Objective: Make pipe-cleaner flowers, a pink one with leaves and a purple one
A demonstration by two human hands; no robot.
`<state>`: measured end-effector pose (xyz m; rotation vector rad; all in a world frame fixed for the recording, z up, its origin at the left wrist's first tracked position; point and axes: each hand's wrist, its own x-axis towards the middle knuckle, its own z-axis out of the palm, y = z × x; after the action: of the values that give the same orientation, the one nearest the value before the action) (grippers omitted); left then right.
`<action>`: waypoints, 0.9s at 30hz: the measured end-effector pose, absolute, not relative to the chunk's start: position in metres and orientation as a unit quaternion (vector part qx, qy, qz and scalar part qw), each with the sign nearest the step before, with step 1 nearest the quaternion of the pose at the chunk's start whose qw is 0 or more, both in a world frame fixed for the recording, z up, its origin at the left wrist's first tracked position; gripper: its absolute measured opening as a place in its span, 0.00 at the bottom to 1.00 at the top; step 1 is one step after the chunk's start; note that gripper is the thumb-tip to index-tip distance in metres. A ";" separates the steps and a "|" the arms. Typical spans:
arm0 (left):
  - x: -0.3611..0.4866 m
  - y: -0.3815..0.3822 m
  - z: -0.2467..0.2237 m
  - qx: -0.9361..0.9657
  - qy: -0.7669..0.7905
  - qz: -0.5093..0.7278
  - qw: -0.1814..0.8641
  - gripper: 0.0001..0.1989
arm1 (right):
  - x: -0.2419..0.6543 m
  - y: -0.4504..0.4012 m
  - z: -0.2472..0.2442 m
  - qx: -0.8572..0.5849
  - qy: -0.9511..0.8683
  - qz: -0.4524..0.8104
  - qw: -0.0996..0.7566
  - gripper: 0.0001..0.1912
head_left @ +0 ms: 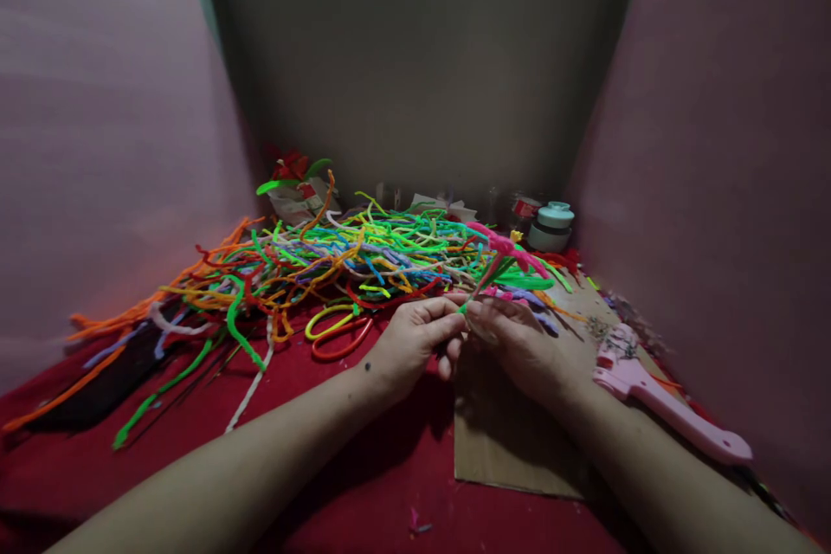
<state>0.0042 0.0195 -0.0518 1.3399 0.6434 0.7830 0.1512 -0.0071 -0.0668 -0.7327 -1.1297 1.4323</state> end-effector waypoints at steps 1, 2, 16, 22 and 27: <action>0.004 0.020 -0.053 0.581 0.279 0.345 0.682 0.12 | 0.152 -0.007 -0.066 -0.312 -0.478 0.605 0.556 0.18; 0.004 0.020 -0.055 0.566 0.272 0.342 0.700 0.12 | 0.153 -0.007 -0.065 -0.314 -0.476 0.606 0.555 0.18; 0.002 0.021 -0.052 0.404 0.157 0.264 0.862 0.04 | 0.160 -0.002 -0.066 -0.301 -0.448 0.653 0.531 0.16; 0.002 0.024 -0.050 0.488 0.179 0.248 0.818 0.10 | 0.158 -0.005 -0.067 -0.315 -0.438 0.639 0.549 0.13; 0.006 0.016 -0.046 0.679 0.300 0.302 0.598 0.11 | 0.158 -0.009 -0.062 -0.367 -0.466 0.584 0.555 0.12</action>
<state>0.0058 0.0159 -0.0461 1.5758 0.6962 0.7015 0.1579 -0.0092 -0.0615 -0.8664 -1.1001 1.3786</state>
